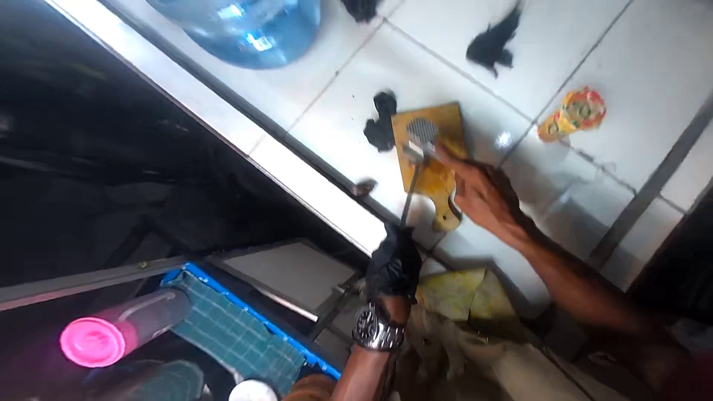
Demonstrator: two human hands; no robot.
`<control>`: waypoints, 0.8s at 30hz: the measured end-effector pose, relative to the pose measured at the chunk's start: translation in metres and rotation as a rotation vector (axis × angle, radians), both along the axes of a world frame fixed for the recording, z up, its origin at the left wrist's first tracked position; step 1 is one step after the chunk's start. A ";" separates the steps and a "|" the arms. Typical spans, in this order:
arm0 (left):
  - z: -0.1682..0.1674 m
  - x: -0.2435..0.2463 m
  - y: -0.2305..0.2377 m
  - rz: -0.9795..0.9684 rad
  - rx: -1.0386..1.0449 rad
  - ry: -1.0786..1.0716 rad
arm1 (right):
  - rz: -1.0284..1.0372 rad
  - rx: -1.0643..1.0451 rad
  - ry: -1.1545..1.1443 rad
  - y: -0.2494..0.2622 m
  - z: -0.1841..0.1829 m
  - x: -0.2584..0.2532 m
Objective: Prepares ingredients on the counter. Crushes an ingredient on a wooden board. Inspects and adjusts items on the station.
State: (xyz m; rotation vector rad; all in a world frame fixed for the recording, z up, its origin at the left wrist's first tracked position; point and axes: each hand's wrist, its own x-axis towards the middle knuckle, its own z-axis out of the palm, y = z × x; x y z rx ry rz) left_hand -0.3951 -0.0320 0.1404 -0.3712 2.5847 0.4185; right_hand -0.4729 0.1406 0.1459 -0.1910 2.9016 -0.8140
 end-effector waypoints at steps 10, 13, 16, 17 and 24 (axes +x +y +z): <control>0.006 -0.010 0.001 -0.006 -0.008 -0.059 | -0.126 -0.034 0.000 0.005 -0.025 -0.018; 0.011 -0.012 0.001 -0.010 0.028 -0.074 | -0.214 0.028 0.131 0.012 -0.049 -0.035; 0.015 -0.010 0.002 -0.010 0.068 -0.057 | -0.202 0.055 0.130 0.012 -0.059 -0.038; 0.014 -0.008 0.001 0.002 0.099 -0.009 | -0.191 0.052 0.128 0.011 -0.058 -0.039; 0.013 0.009 0.005 0.113 0.305 0.096 | -0.234 -0.171 0.177 -0.005 -0.026 0.013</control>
